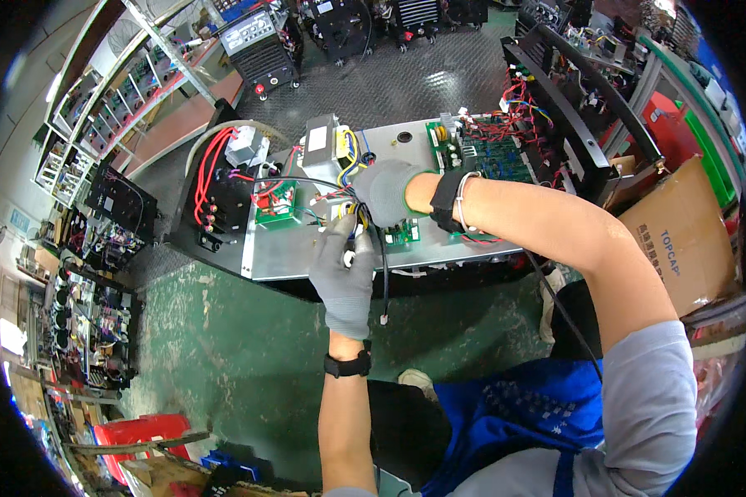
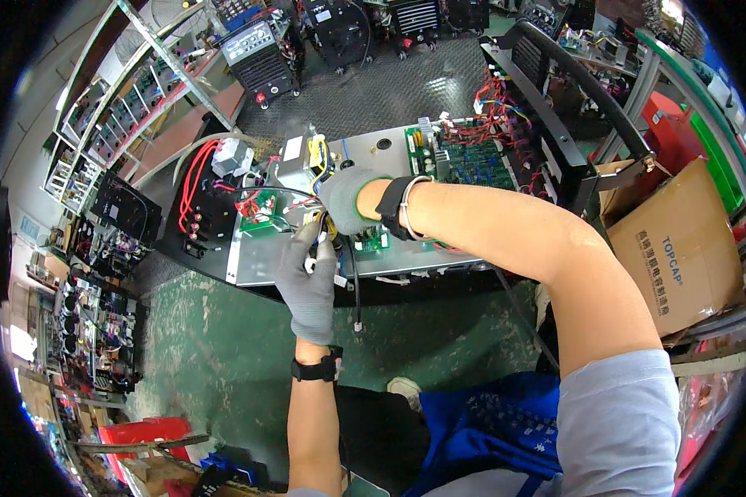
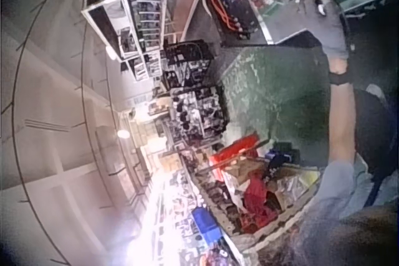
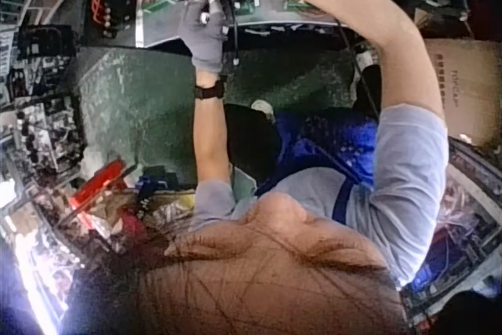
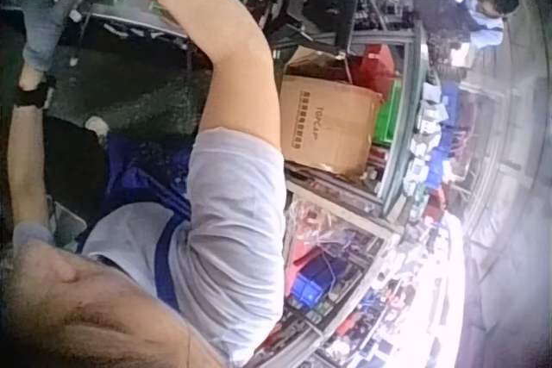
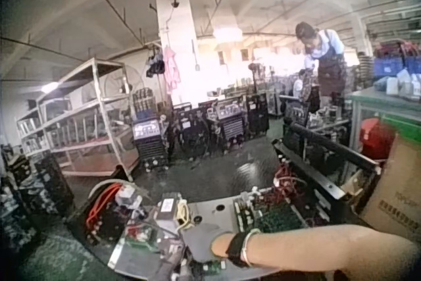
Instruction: Assemble internal components and wiring of an industrial electronic enclosure.
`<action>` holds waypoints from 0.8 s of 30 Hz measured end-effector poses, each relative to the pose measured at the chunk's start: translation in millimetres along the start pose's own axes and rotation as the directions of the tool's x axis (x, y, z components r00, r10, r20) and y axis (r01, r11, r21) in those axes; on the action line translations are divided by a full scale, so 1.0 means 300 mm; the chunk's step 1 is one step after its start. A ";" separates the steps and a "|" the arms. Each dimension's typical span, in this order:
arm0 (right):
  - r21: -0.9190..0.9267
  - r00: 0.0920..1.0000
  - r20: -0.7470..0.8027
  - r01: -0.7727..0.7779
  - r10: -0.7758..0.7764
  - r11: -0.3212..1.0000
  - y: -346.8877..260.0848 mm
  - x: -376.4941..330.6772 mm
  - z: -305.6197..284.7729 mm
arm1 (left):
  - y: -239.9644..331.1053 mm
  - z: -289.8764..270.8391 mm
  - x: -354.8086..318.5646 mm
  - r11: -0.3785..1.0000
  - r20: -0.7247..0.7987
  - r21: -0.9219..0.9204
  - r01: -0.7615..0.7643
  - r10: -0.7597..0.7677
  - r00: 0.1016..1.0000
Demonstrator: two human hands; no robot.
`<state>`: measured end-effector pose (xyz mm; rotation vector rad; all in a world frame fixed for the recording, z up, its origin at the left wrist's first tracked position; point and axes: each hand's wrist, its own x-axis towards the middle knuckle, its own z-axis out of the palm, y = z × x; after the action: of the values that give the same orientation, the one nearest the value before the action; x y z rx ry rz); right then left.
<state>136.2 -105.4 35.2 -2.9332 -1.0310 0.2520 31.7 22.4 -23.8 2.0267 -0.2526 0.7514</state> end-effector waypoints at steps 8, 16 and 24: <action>0.001 0.988 -0.134 0.072 -0.072 0.997 0.026 -0.014 0.040 | -0.024 -0.045 -0.031 0.987 0.017 -0.121 0.107 -0.106 0.994; 0.227 0.965 -0.221 -0.089 0.141 0.970 -0.007 0.089 -0.045 | -0.090 -0.067 -0.086 0.968 0.128 0.224 -0.112 0.084 0.988; 0.113 0.925 -0.214 -0.296 0.314 0.948 -0.094 0.172 -0.041 | -0.049 -0.069 -0.096 0.947 0.202 0.322 -0.014 -0.054 0.978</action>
<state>160.3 -50.7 41.9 -2.9488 -0.5197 -0.0438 7.0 44.3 -43.5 2.4207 -0.2406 0.5955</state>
